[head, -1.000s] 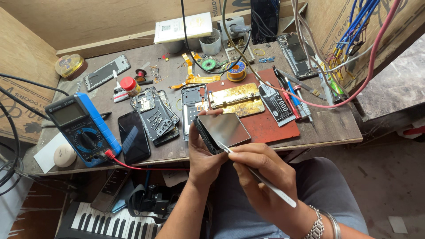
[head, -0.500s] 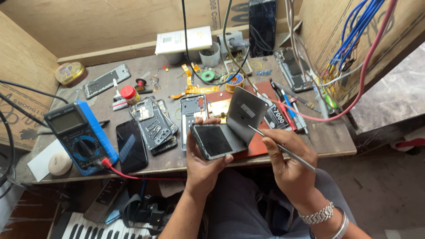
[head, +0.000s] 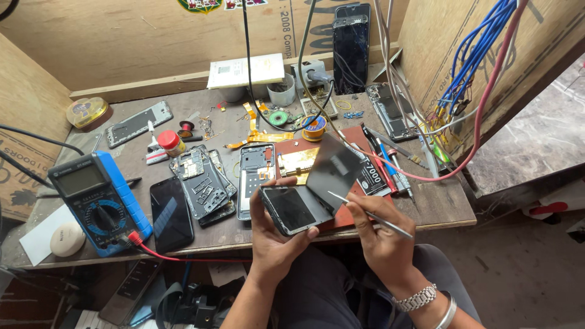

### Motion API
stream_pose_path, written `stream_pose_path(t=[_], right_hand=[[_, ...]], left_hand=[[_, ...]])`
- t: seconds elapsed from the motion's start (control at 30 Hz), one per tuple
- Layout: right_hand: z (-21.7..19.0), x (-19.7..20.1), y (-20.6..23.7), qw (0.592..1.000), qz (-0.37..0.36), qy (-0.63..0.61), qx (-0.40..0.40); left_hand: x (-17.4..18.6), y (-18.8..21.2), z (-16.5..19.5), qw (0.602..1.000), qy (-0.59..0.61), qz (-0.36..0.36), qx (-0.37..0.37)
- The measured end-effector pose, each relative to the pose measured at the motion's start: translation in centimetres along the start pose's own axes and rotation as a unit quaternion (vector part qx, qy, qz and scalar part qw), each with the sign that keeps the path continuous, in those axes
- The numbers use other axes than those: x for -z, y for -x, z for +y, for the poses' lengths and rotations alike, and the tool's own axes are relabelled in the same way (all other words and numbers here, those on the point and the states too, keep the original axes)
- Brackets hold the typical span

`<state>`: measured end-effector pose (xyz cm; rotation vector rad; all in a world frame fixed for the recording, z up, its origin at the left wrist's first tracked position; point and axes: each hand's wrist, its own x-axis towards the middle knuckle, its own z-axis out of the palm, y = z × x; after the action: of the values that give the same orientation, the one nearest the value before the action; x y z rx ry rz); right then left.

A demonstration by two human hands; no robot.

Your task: The person works at a cluttered repair bench on a disassembled smartphone. They handle the phone frame and internal components, use a screwdriver on the device, reposition parts, and lift the phone to view it while continuing to work on its internals.

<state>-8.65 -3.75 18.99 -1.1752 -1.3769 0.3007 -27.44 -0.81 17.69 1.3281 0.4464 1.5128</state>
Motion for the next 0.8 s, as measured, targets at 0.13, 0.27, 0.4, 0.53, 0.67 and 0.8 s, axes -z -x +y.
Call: stream_pose_path(t=[0.13, 0.27, 0.4, 0.53, 0.67, 0.8], right_hand=[[1.4, -0.5, 0.2, 0.999, 0.037, -0.036, 0.002], [2.2, -0.7, 0.7, 0.998, 0.055, -0.04, -0.015], [2.6, -0.6, 0.7, 0.996, 0.071, -0.057, -0.018], [2.7, -0.3, 0.7, 0.997, 0.059, -0.055, -0.006], [2.5, -0.1, 0.8, 0.998, 0.045, -0.042, -0.006], [2.4, 0.0, 1.0, 0.998, 0.037, -0.042, 0.019]], left_hand=[[-0.1, -0.2, 0.0, 1.0, 0.03, -0.002, -0.001], [-0.2, -0.2, 0.2, 1.0, 0.019, -0.006, 0.003], [-0.3, -0.3, 0.2, 0.999, 0.047, 0.004, 0.015], [-0.4, -0.3, 0.1, 0.999, 0.041, 0.0, 0.012], [-0.5, -0.2, 0.2, 0.999, 0.03, 0.0, 0.013], [-0.7, -0.1, 0.4, 1.0, 0.012, -0.015, -0.009]])
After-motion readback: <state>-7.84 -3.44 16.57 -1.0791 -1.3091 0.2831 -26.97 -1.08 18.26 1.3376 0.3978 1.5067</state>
